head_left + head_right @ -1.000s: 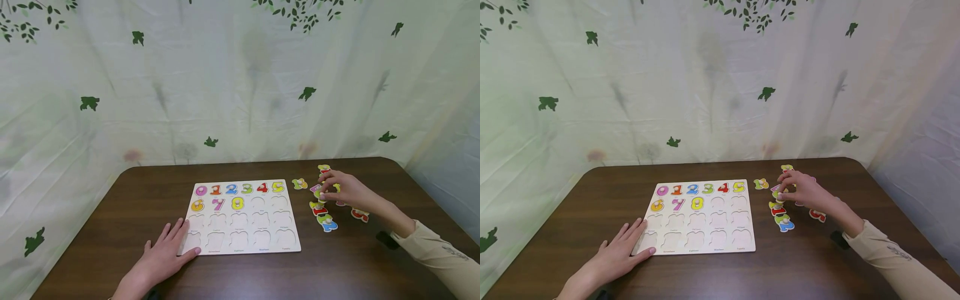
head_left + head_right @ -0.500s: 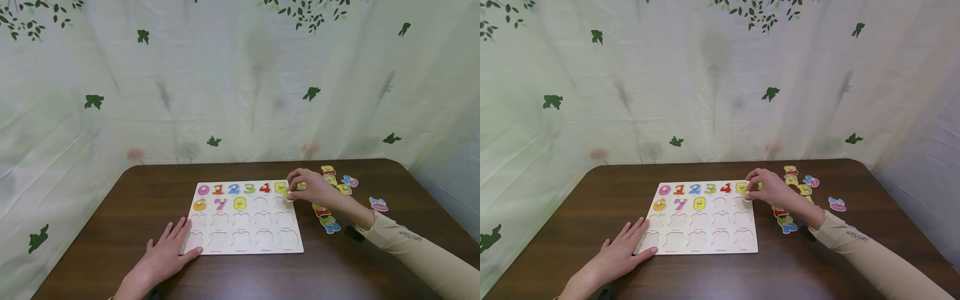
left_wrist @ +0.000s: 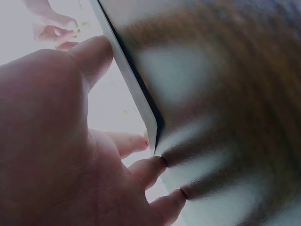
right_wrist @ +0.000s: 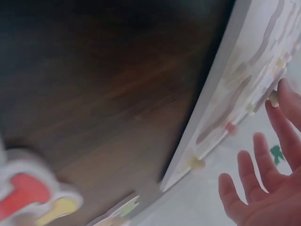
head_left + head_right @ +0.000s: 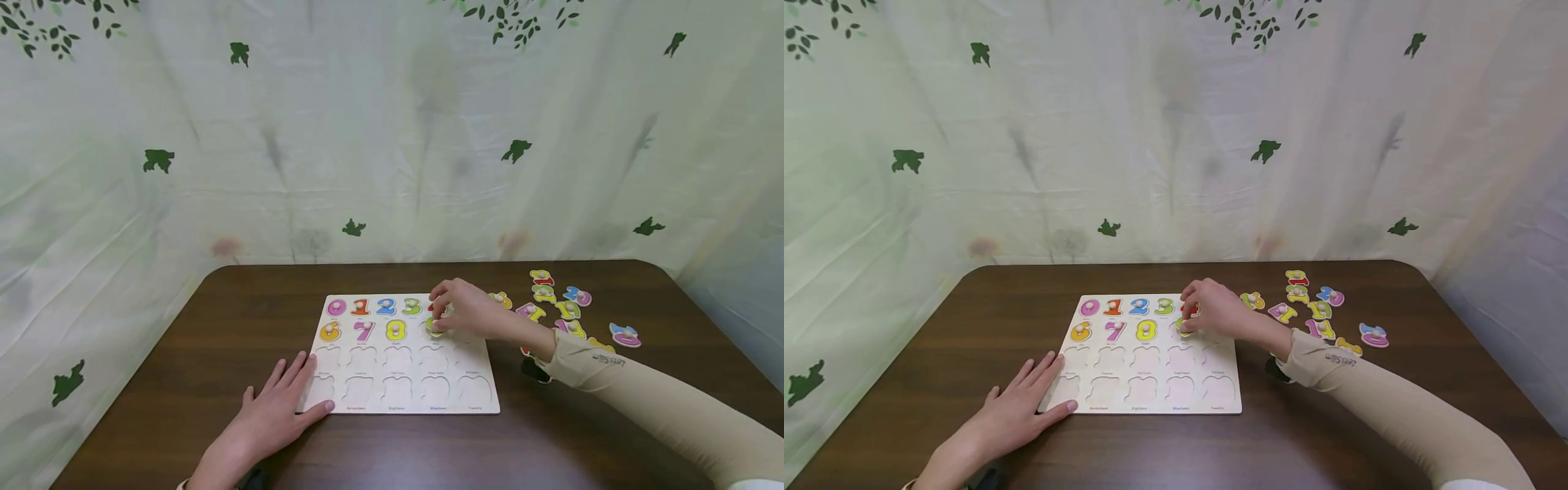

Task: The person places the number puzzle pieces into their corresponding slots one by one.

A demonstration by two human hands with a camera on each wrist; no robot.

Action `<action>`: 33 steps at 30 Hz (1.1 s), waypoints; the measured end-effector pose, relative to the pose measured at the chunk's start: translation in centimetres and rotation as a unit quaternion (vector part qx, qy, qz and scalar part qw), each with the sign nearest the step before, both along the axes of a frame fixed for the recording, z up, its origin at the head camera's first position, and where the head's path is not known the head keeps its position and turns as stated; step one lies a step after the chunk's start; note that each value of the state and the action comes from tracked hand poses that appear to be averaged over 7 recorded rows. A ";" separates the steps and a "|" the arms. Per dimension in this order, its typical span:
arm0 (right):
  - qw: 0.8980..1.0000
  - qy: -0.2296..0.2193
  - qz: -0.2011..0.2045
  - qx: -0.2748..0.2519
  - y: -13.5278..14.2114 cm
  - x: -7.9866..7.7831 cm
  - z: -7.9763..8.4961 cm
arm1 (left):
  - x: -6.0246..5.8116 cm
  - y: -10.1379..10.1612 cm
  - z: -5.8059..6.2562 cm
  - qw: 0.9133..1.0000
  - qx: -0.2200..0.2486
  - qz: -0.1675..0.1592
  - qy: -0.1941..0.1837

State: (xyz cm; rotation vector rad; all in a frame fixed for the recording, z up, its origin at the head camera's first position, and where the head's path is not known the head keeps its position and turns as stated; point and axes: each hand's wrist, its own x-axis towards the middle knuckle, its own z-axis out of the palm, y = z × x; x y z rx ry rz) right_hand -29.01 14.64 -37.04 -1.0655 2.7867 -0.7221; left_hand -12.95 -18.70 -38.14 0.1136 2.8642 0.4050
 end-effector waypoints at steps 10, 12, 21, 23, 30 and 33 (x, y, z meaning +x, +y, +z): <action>0.999 0.003 -0.006 0.050 -1.5 -0.2 -0.4 | 0.0 0.2 -0.1 1.000 0.003 0.000 0.005; 0.998 0.006 -0.007 0.056 -1.6 -0.2 -0.3 | 0.0 0.1 -0.1 1.000 0.003 0.000 0.007; 0.998 0.004 -0.007 0.066 -1.8 -0.1 -0.3 | 0.1 -0.1 -0.3 1.000 0.006 0.001 0.012; 0.998 -0.004 -0.002 0.065 -1.8 -0.2 -0.3 | 0.1 -0.2 -0.3 1.000 0.006 0.002 0.009; 0.998 -0.018 0.012 0.062 -1.3 -0.3 -0.3 | 0.2 0.0 -0.1 1.000 0.007 -0.001 0.009; 0.998 -0.008 0.009 0.064 -1.3 -0.3 -0.4 | 0.2 0.0 -0.1 1.000 0.007 0.000 0.010</action>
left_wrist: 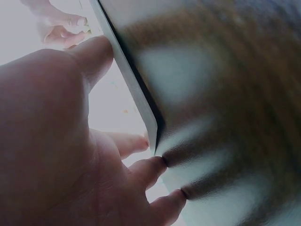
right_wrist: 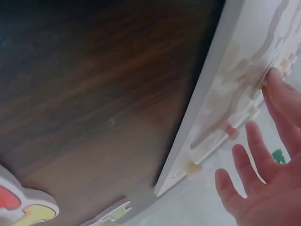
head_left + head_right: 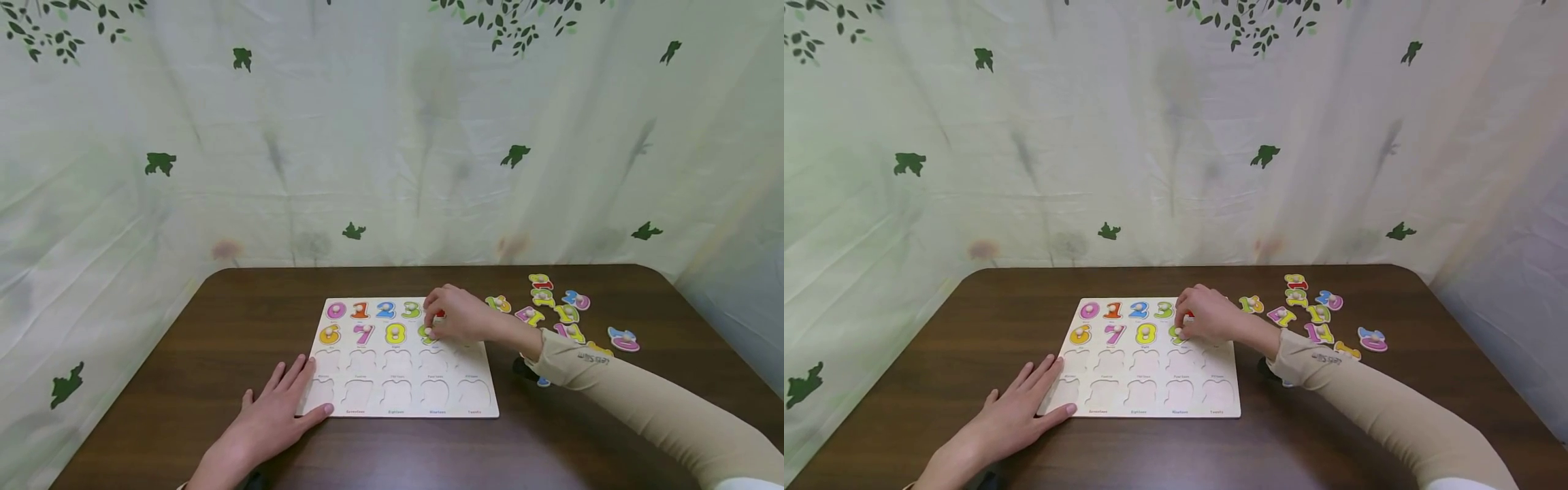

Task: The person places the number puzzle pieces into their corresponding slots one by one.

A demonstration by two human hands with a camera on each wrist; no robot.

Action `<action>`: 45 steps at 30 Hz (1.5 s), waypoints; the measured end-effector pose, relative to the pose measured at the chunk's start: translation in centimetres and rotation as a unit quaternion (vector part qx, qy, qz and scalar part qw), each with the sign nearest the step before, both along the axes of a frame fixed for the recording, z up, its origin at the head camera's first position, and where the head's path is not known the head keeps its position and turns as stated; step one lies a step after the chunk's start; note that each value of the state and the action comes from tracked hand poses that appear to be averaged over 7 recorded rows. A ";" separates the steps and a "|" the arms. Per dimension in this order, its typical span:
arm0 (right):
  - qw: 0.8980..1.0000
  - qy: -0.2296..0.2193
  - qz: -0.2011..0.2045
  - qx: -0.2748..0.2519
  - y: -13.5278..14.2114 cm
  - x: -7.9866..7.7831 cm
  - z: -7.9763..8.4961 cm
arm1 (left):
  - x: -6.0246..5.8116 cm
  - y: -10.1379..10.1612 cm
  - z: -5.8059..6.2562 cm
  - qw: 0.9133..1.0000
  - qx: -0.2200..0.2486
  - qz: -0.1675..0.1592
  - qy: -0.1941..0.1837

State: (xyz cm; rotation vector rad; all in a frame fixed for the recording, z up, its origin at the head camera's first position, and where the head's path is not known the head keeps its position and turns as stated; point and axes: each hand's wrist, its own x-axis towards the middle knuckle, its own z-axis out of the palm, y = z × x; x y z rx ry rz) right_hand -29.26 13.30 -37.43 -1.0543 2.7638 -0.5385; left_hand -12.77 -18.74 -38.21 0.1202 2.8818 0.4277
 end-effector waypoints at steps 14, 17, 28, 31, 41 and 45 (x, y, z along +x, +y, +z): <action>0.997 -0.003 0.017 -0.074 3.5 -0.4 2.0 | -0.1 0.5 -0.1 1.000 0.003 -0.012 0.004; 0.994 -0.012 0.018 -0.110 5.4 -0.5 3.6 | -0.2 0.5 0.1 1.000 0.001 -0.010 -0.001; 0.986 -0.004 -0.027 -0.166 12.6 1.1 7.6 | -0.4 0.0 0.1 1.000 -0.002 -0.007 0.008; 0.986 -0.003 -0.055 -0.158 14.3 1.7 7.6 | -0.3 -0.1 0.0 1.000 -0.001 -0.009 0.008; 0.986 0.041 -0.096 -0.132 18.8 3.5 6.6 | -0.5 -0.1 -0.4 1.000 -0.002 -0.008 0.005; 0.984 0.050 -0.124 -0.122 20.1 4.2 6.5 | -0.5 0.0 -0.4 1.000 -0.004 -0.008 0.001</action>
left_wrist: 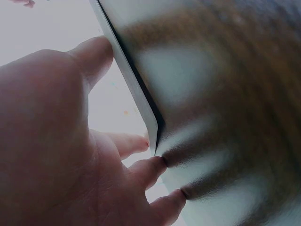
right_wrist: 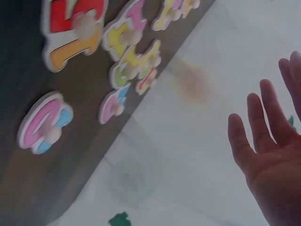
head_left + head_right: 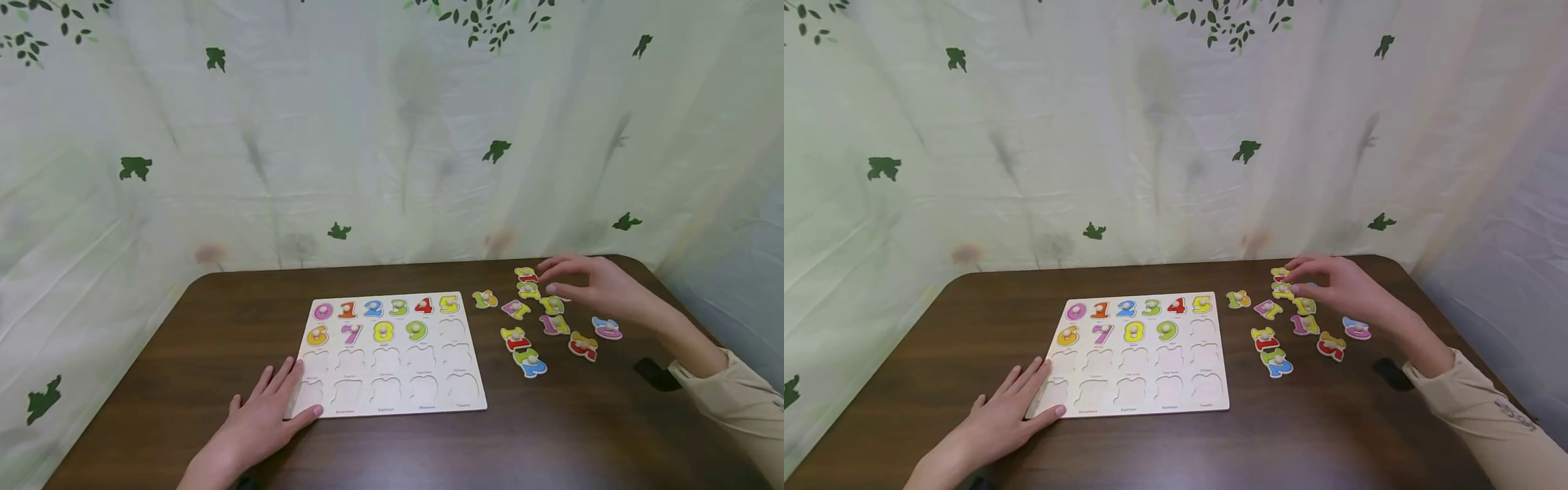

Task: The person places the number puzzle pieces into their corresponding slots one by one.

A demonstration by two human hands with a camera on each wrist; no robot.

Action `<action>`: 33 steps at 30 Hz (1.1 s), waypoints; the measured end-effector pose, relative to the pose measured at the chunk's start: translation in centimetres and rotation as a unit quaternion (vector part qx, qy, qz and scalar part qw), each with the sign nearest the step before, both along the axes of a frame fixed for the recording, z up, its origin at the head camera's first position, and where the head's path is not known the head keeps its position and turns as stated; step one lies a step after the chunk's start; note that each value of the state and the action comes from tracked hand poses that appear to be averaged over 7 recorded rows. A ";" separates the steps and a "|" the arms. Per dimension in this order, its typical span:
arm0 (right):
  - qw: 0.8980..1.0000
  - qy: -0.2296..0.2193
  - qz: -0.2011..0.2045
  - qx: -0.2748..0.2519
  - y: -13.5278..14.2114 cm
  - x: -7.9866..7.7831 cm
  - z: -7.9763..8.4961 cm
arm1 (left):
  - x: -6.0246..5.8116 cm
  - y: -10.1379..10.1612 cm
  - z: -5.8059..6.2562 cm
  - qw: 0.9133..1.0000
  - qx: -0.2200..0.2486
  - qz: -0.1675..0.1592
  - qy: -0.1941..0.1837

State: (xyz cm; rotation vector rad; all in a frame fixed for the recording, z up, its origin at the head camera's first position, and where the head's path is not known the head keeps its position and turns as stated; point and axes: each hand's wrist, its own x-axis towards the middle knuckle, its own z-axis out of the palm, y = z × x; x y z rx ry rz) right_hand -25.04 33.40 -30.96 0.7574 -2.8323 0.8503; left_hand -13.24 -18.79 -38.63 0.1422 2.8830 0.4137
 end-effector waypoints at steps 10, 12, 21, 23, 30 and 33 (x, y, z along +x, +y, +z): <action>0.994 0.004 -0.108 0.035 5.1 1.5 -2.9 | 0.1 0.0 -0.1 1.000 0.000 -0.002 0.003; 0.992 0.002 -0.123 0.041 6.3 1.9 -3.8 | 0.1 0.0 -0.1 1.000 -0.001 -0.001 0.003; 0.988 -0.029 -0.138 0.064 9.7 2.4 -5.9 | 0.0 0.0 -0.1 1.000 -0.002 0.001 -0.004; 0.986 -0.045 -0.143 0.069 10.1 2.3 -6.3 | 0.0 0.0 -0.1 1.000 -0.003 0.000 -0.004; 0.982 -0.059 -0.155 0.091 10.1 1.8 -7.1 | 0.0 0.0 0.0 1.000 -0.002 0.002 0.001; 0.980 -0.055 -0.160 0.102 9.7 1.6 -7.1 | 0.1 0.1 0.0 1.000 0.001 0.002 0.000</action>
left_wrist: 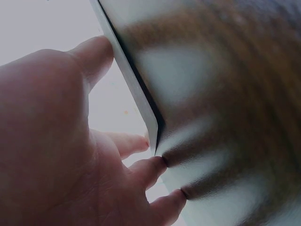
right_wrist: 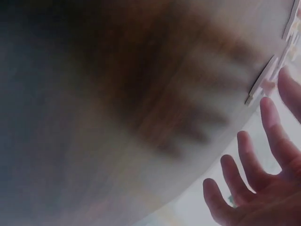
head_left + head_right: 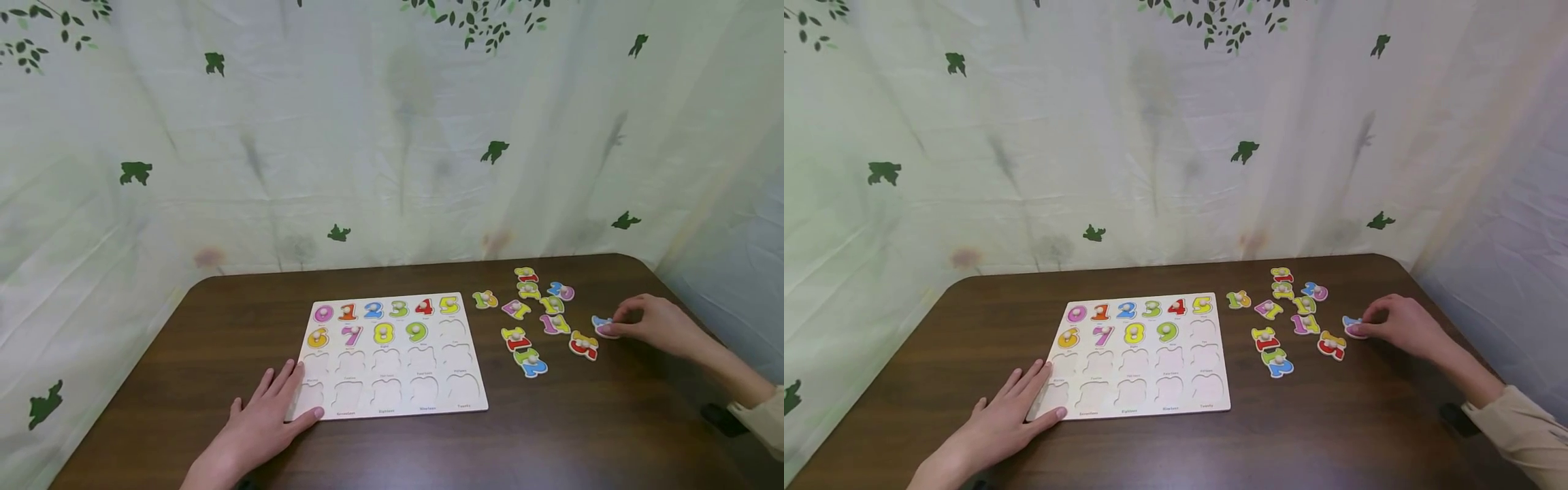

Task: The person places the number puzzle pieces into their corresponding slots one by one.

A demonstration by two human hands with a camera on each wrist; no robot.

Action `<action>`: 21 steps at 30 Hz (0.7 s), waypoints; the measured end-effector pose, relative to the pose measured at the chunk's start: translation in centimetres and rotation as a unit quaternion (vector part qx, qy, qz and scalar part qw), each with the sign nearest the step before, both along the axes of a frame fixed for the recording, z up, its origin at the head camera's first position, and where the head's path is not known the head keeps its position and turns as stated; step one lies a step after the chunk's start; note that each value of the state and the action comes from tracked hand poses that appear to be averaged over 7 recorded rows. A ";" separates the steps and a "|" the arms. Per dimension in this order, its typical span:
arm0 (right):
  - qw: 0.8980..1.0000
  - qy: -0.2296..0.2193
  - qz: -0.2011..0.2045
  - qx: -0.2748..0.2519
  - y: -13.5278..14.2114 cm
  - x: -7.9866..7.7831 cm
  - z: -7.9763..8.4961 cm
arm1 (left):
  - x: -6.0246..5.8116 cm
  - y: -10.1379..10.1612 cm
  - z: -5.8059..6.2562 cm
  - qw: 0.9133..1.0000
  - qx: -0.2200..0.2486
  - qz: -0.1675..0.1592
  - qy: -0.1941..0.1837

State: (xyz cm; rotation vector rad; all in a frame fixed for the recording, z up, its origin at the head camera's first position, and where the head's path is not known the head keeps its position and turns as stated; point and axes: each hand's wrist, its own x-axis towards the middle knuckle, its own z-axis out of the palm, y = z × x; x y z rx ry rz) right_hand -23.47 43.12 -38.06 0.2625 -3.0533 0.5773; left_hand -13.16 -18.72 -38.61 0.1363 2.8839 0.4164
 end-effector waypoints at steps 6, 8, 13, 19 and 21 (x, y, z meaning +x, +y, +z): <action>1.000 -0.016 -0.003 -0.002 -0.4 -0.1 0.2 | 0.0 0.0 0.0 1.000 -0.001 0.000 -0.001; 1.000 -0.013 0.006 -0.004 -0.5 -0.2 0.3 | -0.1 0.0 0.0 1.000 -0.001 0.001 -0.003; 1.000 -0.007 0.029 -0.006 -0.5 -0.6 0.4 | 0.0 0.0 -0.1 1.000 0.000 0.003 -0.007; 0.998 0.004 0.056 -0.013 -1.3 -0.8 0.7 | 0.0 0.0 -0.1 1.000 -0.003 -0.001 -0.002; 0.998 0.013 0.067 -0.014 -1.8 -0.8 0.9 | -0.1 -0.1 -0.1 1.000 -0.004 -0.001 -0.001</action>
